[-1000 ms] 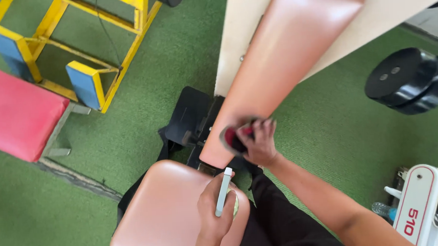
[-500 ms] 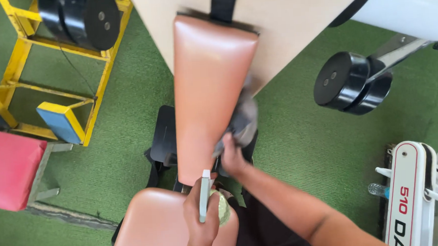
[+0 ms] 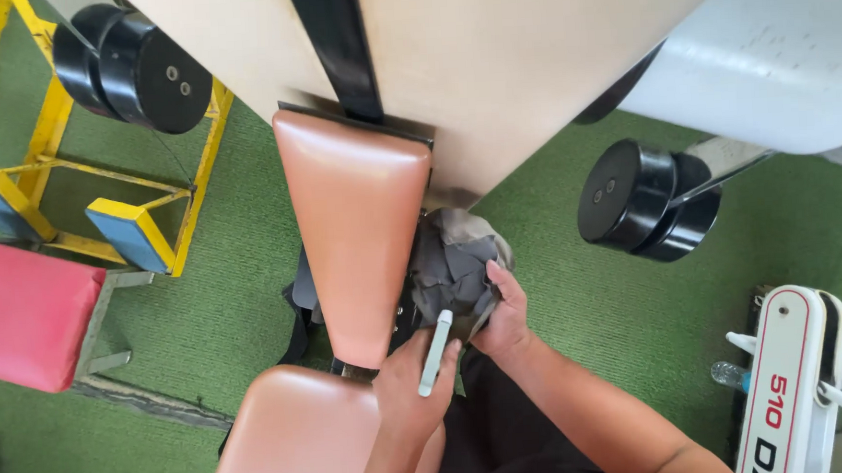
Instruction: Wiping down gym exercise equipment with a cleaning solution and cloth.
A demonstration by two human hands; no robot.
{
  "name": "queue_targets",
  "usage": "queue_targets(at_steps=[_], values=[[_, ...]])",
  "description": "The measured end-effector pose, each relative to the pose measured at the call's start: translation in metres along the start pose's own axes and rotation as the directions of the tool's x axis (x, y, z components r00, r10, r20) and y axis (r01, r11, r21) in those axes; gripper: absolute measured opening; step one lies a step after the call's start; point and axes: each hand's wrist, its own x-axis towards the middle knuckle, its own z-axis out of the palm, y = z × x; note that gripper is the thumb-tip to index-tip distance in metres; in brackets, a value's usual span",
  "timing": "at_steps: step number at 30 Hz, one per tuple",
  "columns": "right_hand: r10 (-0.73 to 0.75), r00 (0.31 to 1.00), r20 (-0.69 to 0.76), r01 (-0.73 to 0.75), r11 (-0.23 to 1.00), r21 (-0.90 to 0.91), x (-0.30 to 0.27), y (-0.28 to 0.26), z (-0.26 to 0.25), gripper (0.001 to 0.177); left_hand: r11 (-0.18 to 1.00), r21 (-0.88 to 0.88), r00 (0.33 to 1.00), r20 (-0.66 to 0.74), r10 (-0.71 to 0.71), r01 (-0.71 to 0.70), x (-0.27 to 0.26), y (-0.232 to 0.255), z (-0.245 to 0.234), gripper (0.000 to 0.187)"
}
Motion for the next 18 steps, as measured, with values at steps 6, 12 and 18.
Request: queue_targets(at_steps=[6, 12, 18], values=[[0.022, 0.993, 0.119, -0.004, 0.989, -0.146, 0.014, -0.011, -0.023, 0.054, 0.981, 0.095, 0.981, 0.073, -0.177, 0.17, 0.011, 0.026, 0.007, 0.025], [0.064, 0.996, -0.063, -0.087, 0.868, -0.488, 0.021, 0.006, -0.064, 0.061, 0.971, 0.064, 0.972, 0.005, -0.233, 0.232, 0.005, 0.041, -0.011, 0.028], [-0.061, 0.632, 0.772, 0.717, 0.424, -0.553, 0.026, -0.003, 0.068, 0.073, 0.947, -0.271, 0.972, -0.206, 0.114, -0.169, 0.001, 0.052, -0.034, 0.024]])
